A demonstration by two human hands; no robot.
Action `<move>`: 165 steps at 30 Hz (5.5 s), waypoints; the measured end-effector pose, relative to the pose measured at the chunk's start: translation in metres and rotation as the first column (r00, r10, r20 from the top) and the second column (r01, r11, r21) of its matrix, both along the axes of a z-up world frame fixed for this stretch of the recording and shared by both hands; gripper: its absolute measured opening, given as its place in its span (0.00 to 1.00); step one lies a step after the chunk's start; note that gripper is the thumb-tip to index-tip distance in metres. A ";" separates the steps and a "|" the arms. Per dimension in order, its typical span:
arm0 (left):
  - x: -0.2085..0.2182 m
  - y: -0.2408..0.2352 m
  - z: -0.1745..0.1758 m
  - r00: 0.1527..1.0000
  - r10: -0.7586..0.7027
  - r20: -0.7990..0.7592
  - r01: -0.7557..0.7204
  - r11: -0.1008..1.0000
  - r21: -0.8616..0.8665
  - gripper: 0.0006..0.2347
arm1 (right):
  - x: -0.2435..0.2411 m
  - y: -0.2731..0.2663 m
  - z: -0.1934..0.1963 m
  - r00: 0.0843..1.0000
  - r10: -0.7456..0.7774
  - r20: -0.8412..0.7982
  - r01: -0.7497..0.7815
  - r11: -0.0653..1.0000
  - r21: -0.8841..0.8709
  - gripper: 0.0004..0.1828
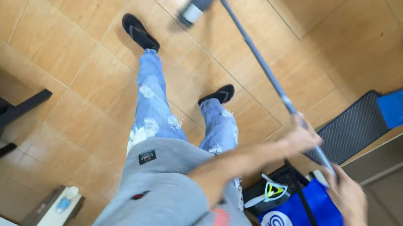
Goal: Mopping the floor using a flat mop and spray cleaner.
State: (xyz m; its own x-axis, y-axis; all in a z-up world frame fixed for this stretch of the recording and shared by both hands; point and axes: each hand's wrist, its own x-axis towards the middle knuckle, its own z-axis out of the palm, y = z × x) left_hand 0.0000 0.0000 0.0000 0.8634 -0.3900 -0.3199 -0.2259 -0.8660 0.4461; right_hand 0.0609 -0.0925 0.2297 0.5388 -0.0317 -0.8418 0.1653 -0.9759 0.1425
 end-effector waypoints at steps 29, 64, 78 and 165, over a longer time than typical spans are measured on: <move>0.001 0.370 0.069 0.916 0.273 0.294 -0.229 0.958 -0.175 0.16 | 0.034 0.304 0.052 0.928 0.332 0.166 -0.360 0.915 0.182 0.32; -0.097 -0.331 -0.018 0.987 -0.109 -0.116 0.050 0.904 -0.425 0.13 | -0.157 -0.220 0.159 0.952 -0.239 0.194 0.285 0.923 -0.260 0.27; -0.028 -0.124 -0.029 0.962 -0.045 -0.269 -0.120 0.815 -0.566 0.07 | -0.068 0.018 0.157 0.994 0.059 0.097 -0.045 0.989 -0.140 0.17; 0.133 0.667 -0.056 0.498 0.843 0.205 -0.835 0.529 -0.148 0.23 | 0.163 0.661 -0.170 0.991 0.018 0.134 -0.115 0.641 0.759 0.17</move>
State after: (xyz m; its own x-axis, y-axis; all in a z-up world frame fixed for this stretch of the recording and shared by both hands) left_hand 0.1325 0.6671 -0.0562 0.8302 0.5524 -0.0753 0.5072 -0.6924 0.5132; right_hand 0.2240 0.5682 0.0596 0.5980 0.6358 -0.4881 0.2653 -0.7316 -0.6280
